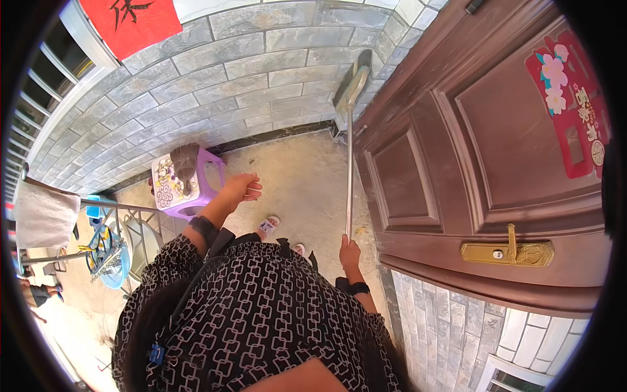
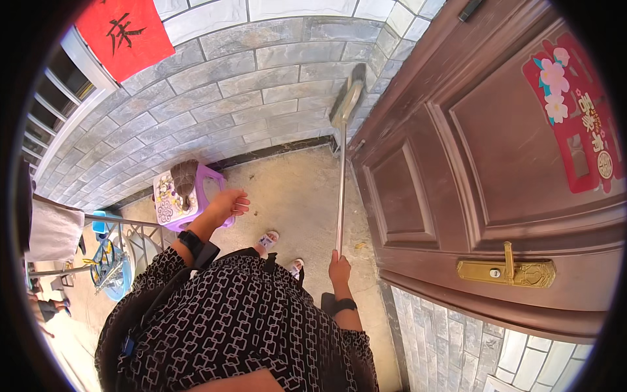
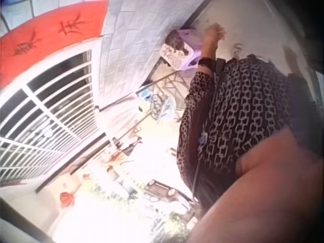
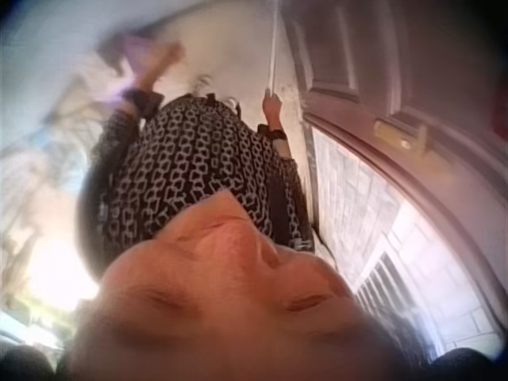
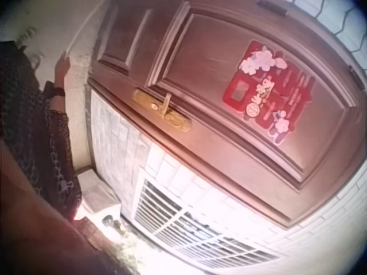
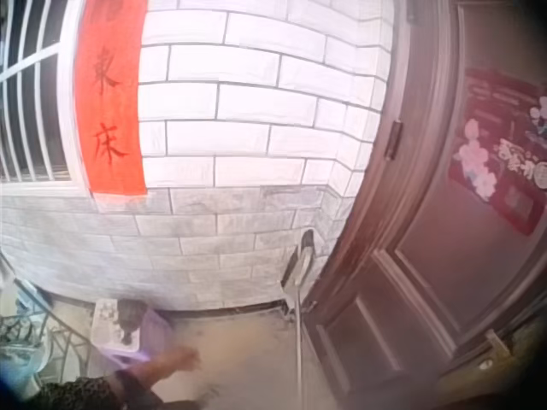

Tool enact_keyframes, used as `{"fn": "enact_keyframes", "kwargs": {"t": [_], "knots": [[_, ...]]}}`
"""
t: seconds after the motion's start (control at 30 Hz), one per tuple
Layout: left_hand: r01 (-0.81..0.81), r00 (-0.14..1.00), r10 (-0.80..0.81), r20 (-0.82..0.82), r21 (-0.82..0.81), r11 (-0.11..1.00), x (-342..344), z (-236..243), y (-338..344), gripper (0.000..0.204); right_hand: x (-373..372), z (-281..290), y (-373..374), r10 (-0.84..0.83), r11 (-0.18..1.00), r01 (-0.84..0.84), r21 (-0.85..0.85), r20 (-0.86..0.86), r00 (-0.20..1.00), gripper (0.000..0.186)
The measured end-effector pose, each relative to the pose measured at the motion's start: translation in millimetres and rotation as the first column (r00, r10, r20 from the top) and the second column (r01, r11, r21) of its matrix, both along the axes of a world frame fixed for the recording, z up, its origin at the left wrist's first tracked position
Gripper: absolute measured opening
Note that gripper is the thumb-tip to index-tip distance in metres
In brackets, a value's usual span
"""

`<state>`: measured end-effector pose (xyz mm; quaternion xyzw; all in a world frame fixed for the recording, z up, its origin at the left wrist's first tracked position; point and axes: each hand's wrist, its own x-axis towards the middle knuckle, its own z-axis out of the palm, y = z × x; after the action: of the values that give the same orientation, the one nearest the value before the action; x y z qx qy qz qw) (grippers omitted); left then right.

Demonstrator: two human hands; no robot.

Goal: The person sweeps the tiled floor area outside a door using a long-handled broom, moves a small purple stool, and uses a bucket of water and a brush.

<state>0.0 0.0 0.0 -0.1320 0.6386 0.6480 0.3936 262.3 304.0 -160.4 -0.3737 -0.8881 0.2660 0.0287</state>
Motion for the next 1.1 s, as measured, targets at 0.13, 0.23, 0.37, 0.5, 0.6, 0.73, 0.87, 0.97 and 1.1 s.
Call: {"fn": "enact_keyframes", "kwargs": {"t": [0.13, 0.23, 0.37, 0.5, 0.6, 0.73, 0.87, 0.97, 1.1], "knots": [[-0.073, 0.996, 0.072, -0.044, -0.019, 0.997, 20, -1, -26, 0.030, -11, -6, -16, -0.046, 0.901, 0.112, -0.418, 0.164, 0.985, 0.054], [-0.179, 0.984, 0.178, -0.024, -0.042, 0.983, 16, -2, -55, 0.030, -13, 8, -26, -0.104, 0.624, 0.279, -0.730, 0.276, 0.955, 0.051], [-0.321, 0.947, 0.321, 0.010, -0.024, 0.947, 19, -16, -89, 0.028, 39, 25, -39, -0.061, 0.566, 0.268, -0.779, 0.285, 0.957, 0.048], [-0.376, 0.924, 0.379, 0.050, -0.057, 0.925, 27, -40, -114, 0.027, 58, 59, -42, 0.091, 0.813, 0.070, -0.578, 0.244, 0.966, 0.049], [-0.393, 0.910, 0.398, 0.120, -0.059, 0.918, 25, -47, -115, 0.026, 38, 17, -36, -0.030, 0.847, 0.146, -0.511, 0.228, 0.973, 0.051], [-0.372, 0.920, 0.377, 0.111, -0.057, 0.926, 22, -52, -114, 0.027, -46, -6, -37, -0.034, 0.785, 0.203, -0.585, 0.287, 0.957, 0.054], [-0.317, 0.944, 0.322, 0.072, -0.070, 0.946, 10, -46, -104, 0.028, -82, 9, -22, -0.155, 0.541, 0.320, -0.778, 0.282, 0.947, 0.049], [-0.324, 0.941, 0.330, 0.070, -0.082, 0.942, 4, -43, -100, 0.027, -45, 12, -21, -0.164, 0.373, 0.407, -0.834, 0.372, 0.913, 0.046], [-0.262, 0.962, 0.266, 0.067, -0.065, 0.963, 0, -49, -101, 0.027, 43, 48, -37, -0.072, 0.341, 0.417, -0.843, 0.419, 0.905, 0.041]]}}
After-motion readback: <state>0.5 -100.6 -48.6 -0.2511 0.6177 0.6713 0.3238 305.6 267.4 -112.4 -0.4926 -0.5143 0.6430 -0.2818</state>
